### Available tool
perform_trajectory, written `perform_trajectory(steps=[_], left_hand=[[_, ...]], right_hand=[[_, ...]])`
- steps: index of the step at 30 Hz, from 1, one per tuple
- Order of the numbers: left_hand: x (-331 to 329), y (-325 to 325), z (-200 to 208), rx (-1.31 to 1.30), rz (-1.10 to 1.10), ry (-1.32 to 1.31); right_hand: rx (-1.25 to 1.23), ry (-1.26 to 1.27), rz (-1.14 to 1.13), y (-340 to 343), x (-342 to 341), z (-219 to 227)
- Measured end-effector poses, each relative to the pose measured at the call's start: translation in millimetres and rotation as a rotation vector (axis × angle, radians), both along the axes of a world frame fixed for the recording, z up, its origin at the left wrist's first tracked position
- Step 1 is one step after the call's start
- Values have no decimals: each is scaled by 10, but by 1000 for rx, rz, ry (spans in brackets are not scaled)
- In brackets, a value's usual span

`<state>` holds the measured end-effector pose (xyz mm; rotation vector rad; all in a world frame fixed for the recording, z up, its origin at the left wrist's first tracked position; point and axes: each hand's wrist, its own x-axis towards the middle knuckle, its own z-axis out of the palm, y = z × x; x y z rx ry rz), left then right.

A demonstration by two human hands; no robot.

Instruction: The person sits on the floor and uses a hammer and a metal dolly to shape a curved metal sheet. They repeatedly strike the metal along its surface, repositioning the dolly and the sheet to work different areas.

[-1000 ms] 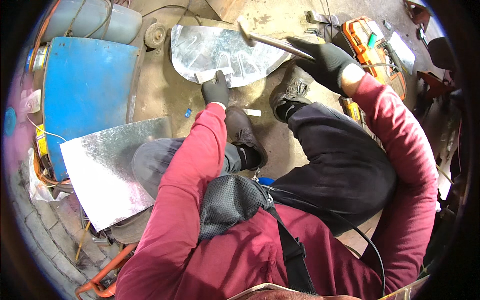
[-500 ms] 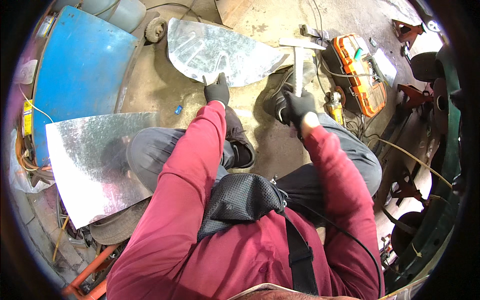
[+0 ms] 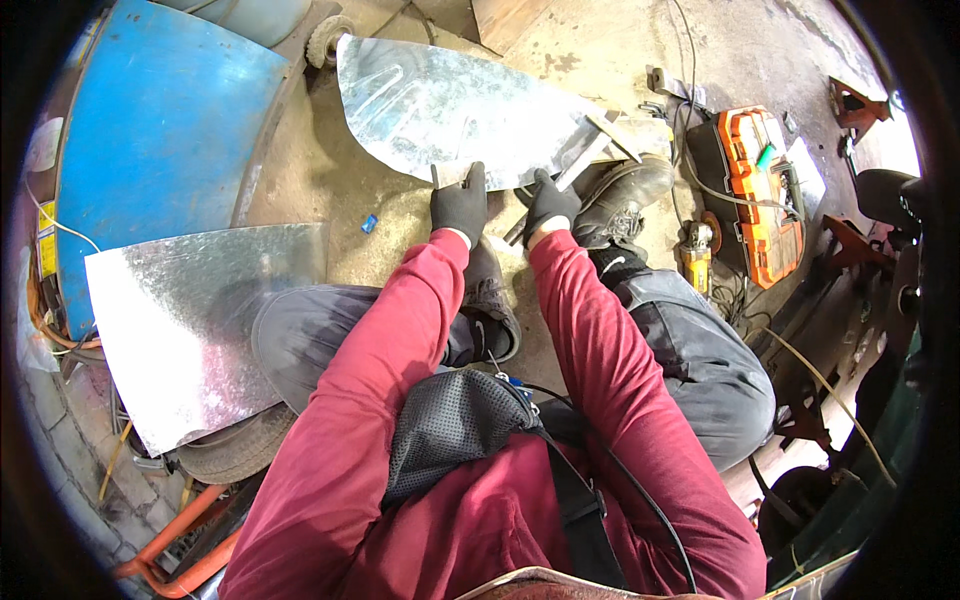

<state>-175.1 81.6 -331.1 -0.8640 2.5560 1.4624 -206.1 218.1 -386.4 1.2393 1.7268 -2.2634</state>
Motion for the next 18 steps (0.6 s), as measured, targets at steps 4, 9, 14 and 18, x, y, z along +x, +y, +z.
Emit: perform_trajectory(steps=[4,9,14,18], left_hand=[[-101,-222,-31,312,160,177],[-416,-513,482,883,237,480],[-478,-926,1225,550,35,661],[-657,-1497,1220,-892,-498,937]], right_hand=[[-281,141,-101,-45,-46,396],[86,265,183,254,-212,929],[322,417,375,609,-321,1894],[584,560,623,1039,-559,2882]])
